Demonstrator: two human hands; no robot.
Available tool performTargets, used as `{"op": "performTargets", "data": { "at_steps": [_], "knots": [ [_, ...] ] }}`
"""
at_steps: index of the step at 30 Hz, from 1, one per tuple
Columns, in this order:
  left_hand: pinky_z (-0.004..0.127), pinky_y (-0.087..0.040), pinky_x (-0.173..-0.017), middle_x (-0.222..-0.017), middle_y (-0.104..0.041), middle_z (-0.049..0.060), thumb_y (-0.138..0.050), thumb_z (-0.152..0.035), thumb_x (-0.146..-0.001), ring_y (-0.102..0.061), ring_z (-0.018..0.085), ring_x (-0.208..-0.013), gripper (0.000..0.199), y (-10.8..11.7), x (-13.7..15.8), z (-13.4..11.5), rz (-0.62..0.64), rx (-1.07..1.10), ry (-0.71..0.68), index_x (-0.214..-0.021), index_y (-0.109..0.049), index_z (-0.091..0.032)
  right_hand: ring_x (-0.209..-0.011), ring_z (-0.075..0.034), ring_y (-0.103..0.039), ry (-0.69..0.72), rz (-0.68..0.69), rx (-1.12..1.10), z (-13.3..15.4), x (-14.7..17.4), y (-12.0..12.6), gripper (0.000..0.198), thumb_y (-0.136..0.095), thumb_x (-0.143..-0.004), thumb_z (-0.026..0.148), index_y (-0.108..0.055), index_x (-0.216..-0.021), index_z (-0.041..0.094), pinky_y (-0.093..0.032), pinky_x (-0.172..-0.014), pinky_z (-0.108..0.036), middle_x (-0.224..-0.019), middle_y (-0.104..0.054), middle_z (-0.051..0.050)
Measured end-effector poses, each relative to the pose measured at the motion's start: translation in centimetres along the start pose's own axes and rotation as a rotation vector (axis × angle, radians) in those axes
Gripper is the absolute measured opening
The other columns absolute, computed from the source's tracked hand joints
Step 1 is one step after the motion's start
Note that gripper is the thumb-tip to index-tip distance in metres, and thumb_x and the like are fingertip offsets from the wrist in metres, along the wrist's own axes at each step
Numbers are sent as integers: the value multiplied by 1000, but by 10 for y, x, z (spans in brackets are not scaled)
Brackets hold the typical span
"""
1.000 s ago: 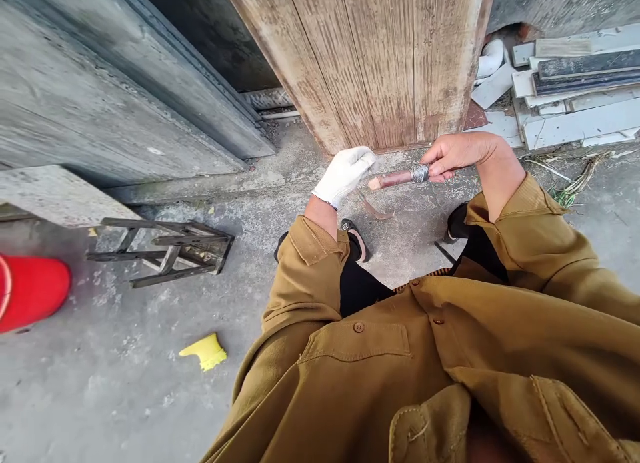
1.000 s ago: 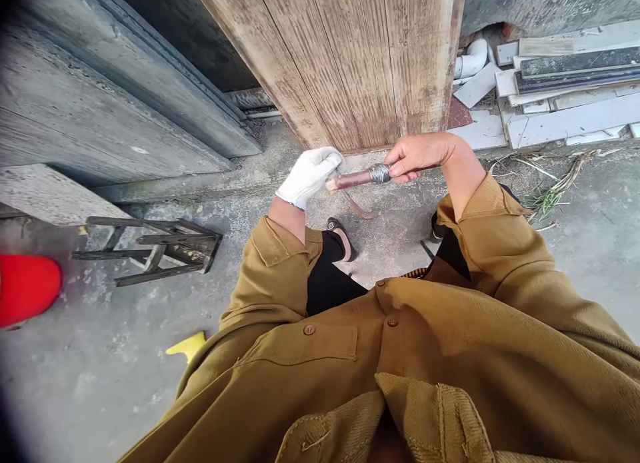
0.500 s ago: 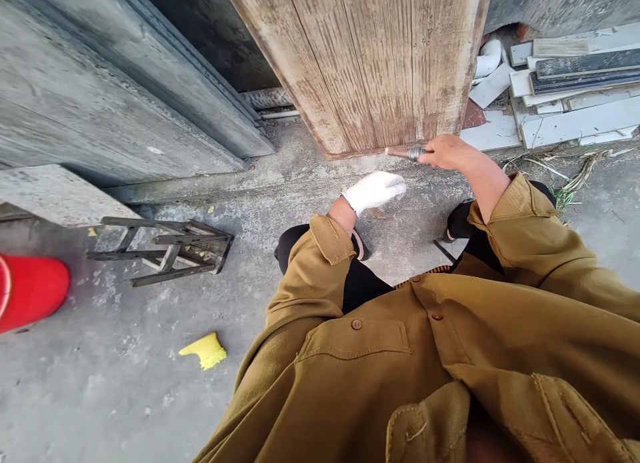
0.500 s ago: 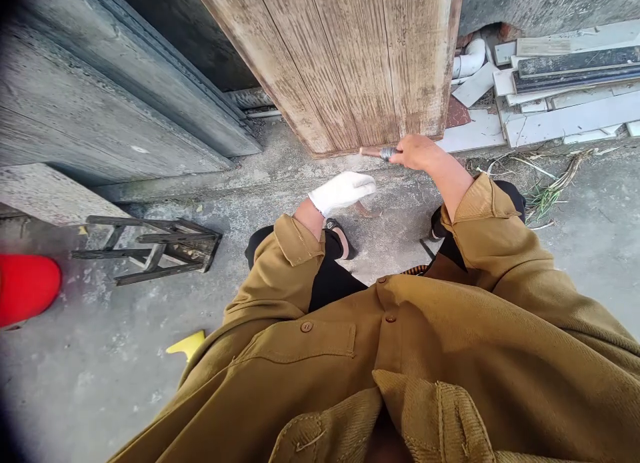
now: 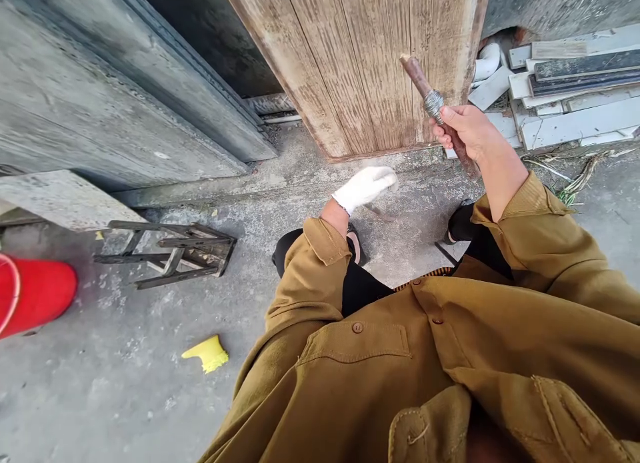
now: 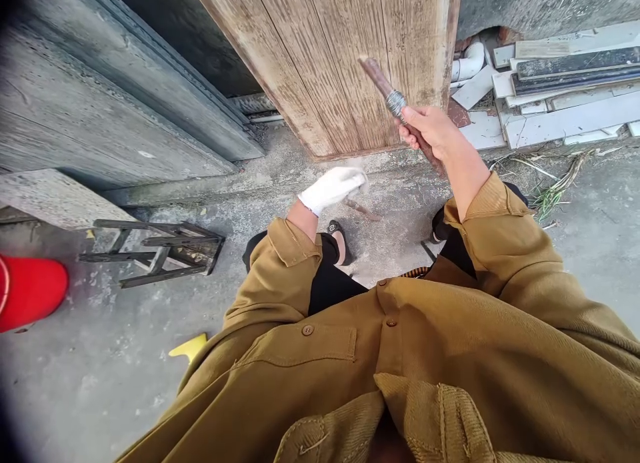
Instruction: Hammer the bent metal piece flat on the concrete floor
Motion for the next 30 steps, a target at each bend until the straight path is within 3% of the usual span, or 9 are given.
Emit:
{"op": "performTargets", "data": {
  "at_steps": [5,9,11,13,16,18,23,26,30],
  "knots": [
    [25,-38,-47,-61,-64,4,-70,-51,-91,-47,11,-48,37,-16,3,-6,160,92,36,-74,-71,-18,-54,-7,-40,-93,-289,176,-11,-11,2,29,-49,-112,23,-56,-85,16,-30,-52,-26,-67,-50,2],
    [26,-41,-47,-66,-68,7,-78,-63,-83,-49,11,-48,47,-17,3,-9,257,195,40,-75,-72,-16,-65,-14,-54,-71,-281,784,-20,-17,7,24,-62,-104,31,-61,-85,15,-42,-65,-30,-74,-60,-5],
    [27,-41,-47,-62,-64,6,-78,-68,-81,-47,11,-47,53,-12,2,-7,268,236,34,-76,-72,-16,-74,-19,-59,-105,-150,1166,-24,-19,8,27,-70,-98,37,-66,-83,15,-44,-71,-33,-75,-63,-7],
    [27,-43,-49,-59,-61,3,-76,-72,-82,-47,10,-47,57,-3,3,-4,198,281,5,-78,-70,-15,-71,-19,-58,-272,164,1364,-29,-17,4,32,-71,-96,40,-67,-77,16,-43,-70,-34,-70,-62,-6],
    [26,-44,-51,-62,-60,2,-71,-74,-85,-48,9,-49,59,13,5,-1,-1,310,-32,-78,-65,-16,-59,-14,-50,-513,806,1182,-29,-6,-8,38,-70,-96,45,-65,-71,17,-41,-64,-31,-64,-59,-2],
    [26,-42,-49,-61,-57,2,-68,-73,-87,-49,10,-50,57,22,8,-2,-116,301,-43,-77,-61,-17,-59,-12,-50,-485,1017,972,-24,1,-16,41,-71,-94,52,-65,-72,18,-41,-64,-29,-64,-59,1],
    [28,-41,-49,-56,-49,0,-61,-74,-92,-39,10,-48,56,32,18,-8,-278,262,-86,-73,-57,-22,-59,-11,-50,-345,968,869,-18,2,-25,47,-71,-91,59,-63,-71,17,-40,-63,-27,-64,-58,2],
    [30,-42,-49,-54,-41,-1,-55,-78,-93,-41,12,-49,59,31,19,-7,-266,221,-36,-72,-55,-23,-58,-10,-50,-374,1022,877,-25,0,-30,47,-71,-91,59,-64,-71,17,-40,-63,-27,-62,-58,2],
    [26,-42,-48,-57,-45,-1,-64,-75,-90,-43,10,-49,58,27,11,1,-225,295,-81,-75,-59,-20,-59,-10,-52,-353,1171,782,-28,6,-36,42,-75,-88,57,-66,-74,18,-40,-61,-26,-63,-60,3]
  ]
}}
Point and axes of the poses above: each hand's wrist, its own x-axis away from the middle knuckle, its own y-axis out of the back of the hand, z = x × y, the point moved 1 cm from there along -x, towards the middle knuckle
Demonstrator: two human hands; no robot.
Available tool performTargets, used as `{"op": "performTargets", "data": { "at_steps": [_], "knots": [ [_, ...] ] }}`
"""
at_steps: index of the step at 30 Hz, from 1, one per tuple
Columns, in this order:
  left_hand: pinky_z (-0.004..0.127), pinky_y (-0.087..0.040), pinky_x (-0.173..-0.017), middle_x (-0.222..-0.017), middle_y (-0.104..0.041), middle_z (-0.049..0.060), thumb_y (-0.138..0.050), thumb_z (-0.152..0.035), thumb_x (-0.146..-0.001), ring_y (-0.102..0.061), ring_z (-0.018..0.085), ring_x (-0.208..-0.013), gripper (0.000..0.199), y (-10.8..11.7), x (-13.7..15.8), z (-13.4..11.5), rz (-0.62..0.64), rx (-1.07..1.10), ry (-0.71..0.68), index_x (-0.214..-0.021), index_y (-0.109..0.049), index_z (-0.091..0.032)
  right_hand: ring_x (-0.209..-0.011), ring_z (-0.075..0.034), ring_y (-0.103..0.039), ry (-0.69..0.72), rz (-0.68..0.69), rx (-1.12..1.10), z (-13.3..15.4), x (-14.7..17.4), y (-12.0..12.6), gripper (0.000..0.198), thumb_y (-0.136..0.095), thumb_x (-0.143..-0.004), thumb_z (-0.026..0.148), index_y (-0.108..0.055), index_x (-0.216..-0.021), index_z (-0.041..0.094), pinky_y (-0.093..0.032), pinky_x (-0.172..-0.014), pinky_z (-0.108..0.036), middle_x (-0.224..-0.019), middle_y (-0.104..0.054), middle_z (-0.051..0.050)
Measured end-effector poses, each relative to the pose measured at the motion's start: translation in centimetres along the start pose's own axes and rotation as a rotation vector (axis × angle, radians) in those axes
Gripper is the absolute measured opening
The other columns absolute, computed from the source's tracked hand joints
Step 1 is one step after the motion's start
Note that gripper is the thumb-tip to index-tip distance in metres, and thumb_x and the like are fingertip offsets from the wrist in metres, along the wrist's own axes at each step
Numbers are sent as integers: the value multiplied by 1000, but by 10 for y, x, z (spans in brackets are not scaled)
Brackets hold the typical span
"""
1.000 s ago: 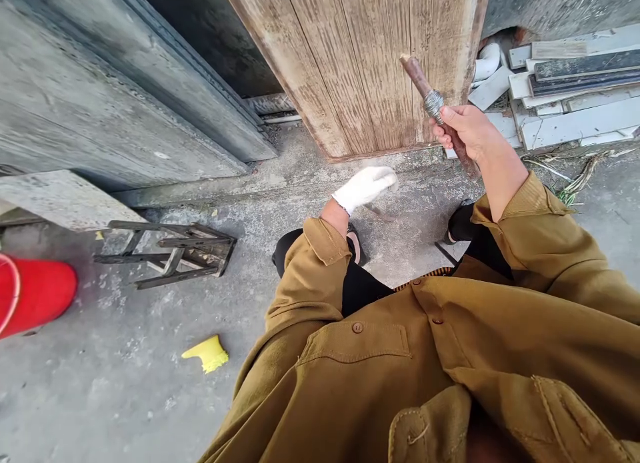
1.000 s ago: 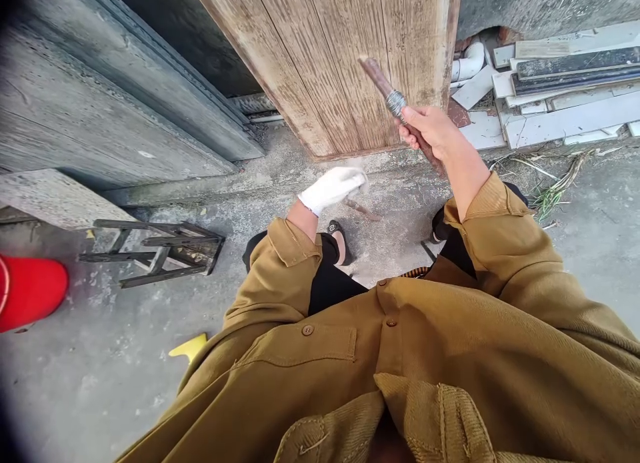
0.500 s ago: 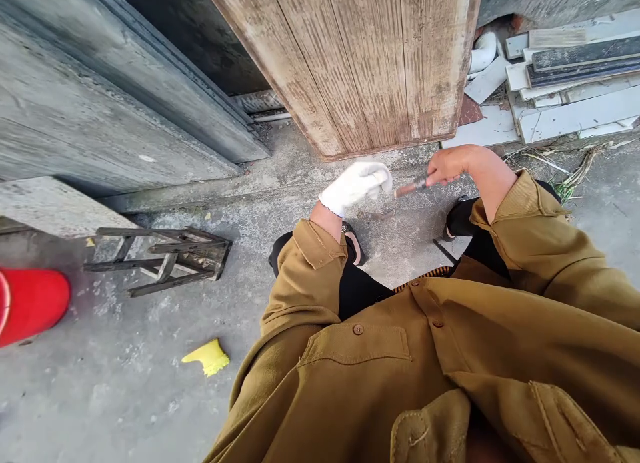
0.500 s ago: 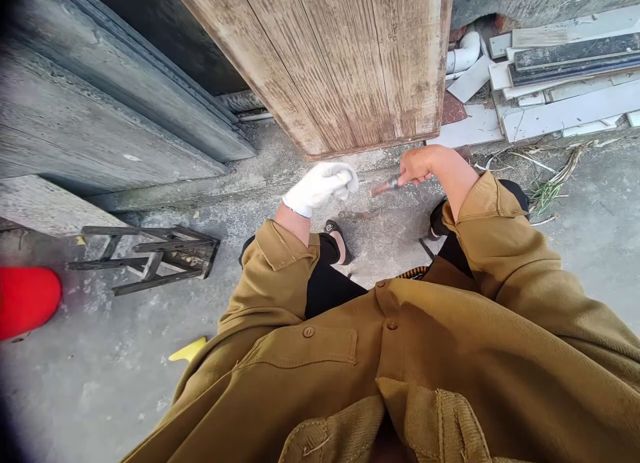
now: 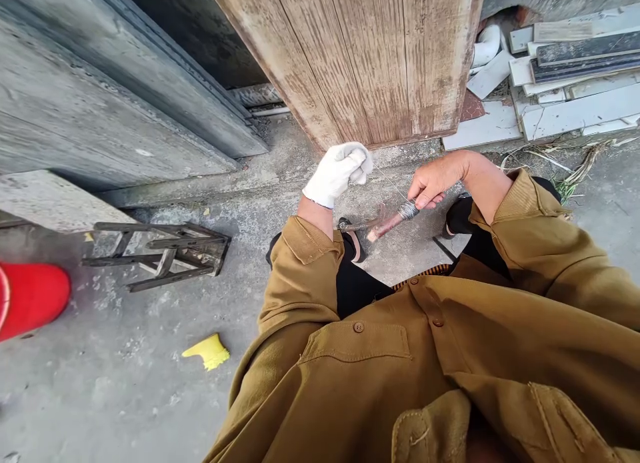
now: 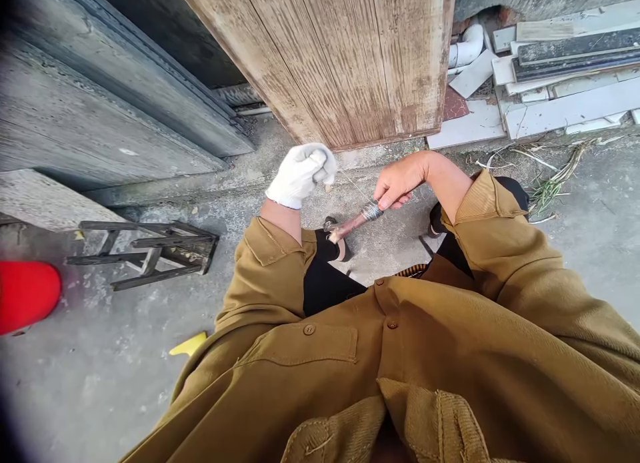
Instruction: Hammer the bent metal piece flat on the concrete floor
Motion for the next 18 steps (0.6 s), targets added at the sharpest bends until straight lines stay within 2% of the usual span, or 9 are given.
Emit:
{"op": "performTargets", "data": {
  "at_steps": [2,3,5,7,8,10,12,14,18],
  "knots": [
    [24,-40,-46,-60,-49,-1,-67,-68,-91,-45,9,-49,52,-4,-7,11,-20,10,24,-77,-60,-18,-60,-10,-53,63,-86,-17,2,5,-2,40,-78,-87,55,-68,-76,18,-41,-61,-25,-66,-62,2],
    [23,-39,-45,-62,-52,-1,-65,-62,-94,-45,8,-49,48,-8,-11,17,-43,-4,55,-79,-60,-18,-60,-10,-53,96,-204,-44,3,9,0,40,-79,-87,55,-67,-77,18,-40,-61,-24,-67,-63,2],
    [22,-37,-43,-67,-57,1,-64,-51,-98,-42,7,-48,39,-17,-16,28,0,-41,137,-79,-60,-17,-60,-9,-50,169,-563,-175,0,18,6,41,-76,-91,56,-65,-80,18,-39,-58,-24,-69,-62,1],
    [21,-37,-44,-71,-62,3,-65,-45,-98,-43,6,-49,36,-28,-18,33,153,-71,178,-78,-63,-15,-59,-9,-45,194,-953,-352,-6,26,14,41,-67,-98,57,-62,-86,18,-37,-56,-24,-72,-60,0],
    [21,-38,-45,-72,-64,4,-66,-44,-97,-44,6,-50,35,-33,-17,33,223,-70,179,-78,-64,-15,-59,-9,-44,163,-1107,-410,-10,29,18,40,-62,-102,56,-61,-89,18,-36,-55,-25,-73,-59,-1],
    [21,-39,-47,-71,-66,5,-70,-43,-94,-46,7,-51,34,-41,-14,27,282,-40,159,-77,-66,-14,-61,-10,-44,0,-1284,-373,-17,34,24,41,-55,-107,53,-60,-89,17,-37,-59,-27,-72,-58,-2],
    [22,-38,-47,-71,-67,5,-73,-45,-92,-47,7,-50,34,-43,-10,17,271,4,146,-78,-66,-15,-67,-13,-50,-207,-1309,-172,-21,35,27,43,-55,-107,51,-62,-85,14,-41,-67,-30,-70,-58,-5],
    [22,-39,-47,-72,-67,6,-74,-48,-91,-47,7,-50,37,-41,-7,9,266,32,138,-78,-65,-15,-77,-18,-58,-342,-1222,27,-23,33,28,42,-62,-103,51,-65,-83,14,-44,-74,-33,-70,-59,-7],
    [22,-43,-51,-70,-66,5,-69,-52,-93,-48,7,-50,41,-30,-8,7,198,2,78,-77,-64,-14,-81,-24,-62,-351,-800,164,-28,21,26,41,-75,-89,60,-74,-87,19,-46,-74,-37,-70,-61,-7]
  ]
}}
Point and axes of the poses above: each hand's wrist, its own x-axis away from the middle knuckle, its own y-axis out of the back of the hand, z = x × y, the point moved 1 cm from there along -x, towards the middle knuckle
